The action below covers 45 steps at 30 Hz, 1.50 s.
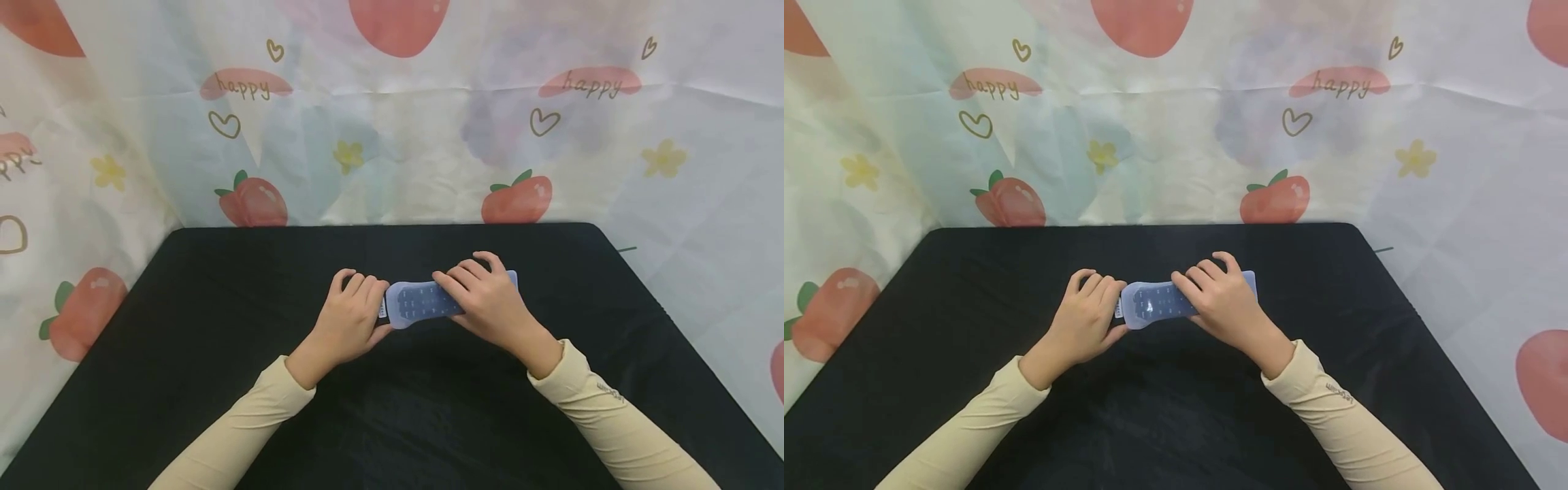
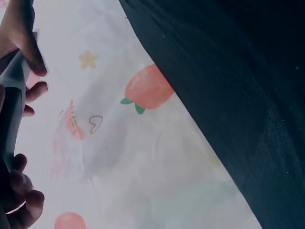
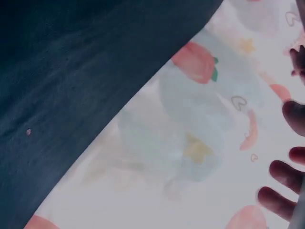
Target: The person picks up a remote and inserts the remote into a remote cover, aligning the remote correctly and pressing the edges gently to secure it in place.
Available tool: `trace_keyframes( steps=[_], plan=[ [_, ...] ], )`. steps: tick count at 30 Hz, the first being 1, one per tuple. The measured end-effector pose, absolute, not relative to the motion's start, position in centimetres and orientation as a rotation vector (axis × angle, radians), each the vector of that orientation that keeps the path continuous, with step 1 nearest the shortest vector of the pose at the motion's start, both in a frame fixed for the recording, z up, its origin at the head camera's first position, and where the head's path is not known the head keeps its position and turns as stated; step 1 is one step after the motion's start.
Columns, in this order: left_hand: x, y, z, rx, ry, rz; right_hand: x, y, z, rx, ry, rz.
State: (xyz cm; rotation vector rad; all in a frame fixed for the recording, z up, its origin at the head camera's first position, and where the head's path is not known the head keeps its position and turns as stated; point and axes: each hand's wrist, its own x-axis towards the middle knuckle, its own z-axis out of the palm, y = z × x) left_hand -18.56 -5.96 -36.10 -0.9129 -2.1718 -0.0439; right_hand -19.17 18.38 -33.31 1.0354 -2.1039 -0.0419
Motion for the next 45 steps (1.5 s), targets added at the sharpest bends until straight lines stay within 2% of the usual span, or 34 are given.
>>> trace_keyframes(
  steps=[11,27,45],
  plan=[
    [-18.4,-6.1,-35.7,-0.863,-2.147,0.082,-18.7,18.2,-33.5,0.977,-2.252,-0.090],
    [-18.5,-5.6,-36.2,-0.761,-2.048,0.108,-19.3,17.5,-33.6,0.930,-2.150,-0.063],
    [-18.3,-5.6,-36.2,-0.762,-2.202,0.055,-19.0,18.5,-32.5,1.135,-2.239,-0.053]
  ],
)
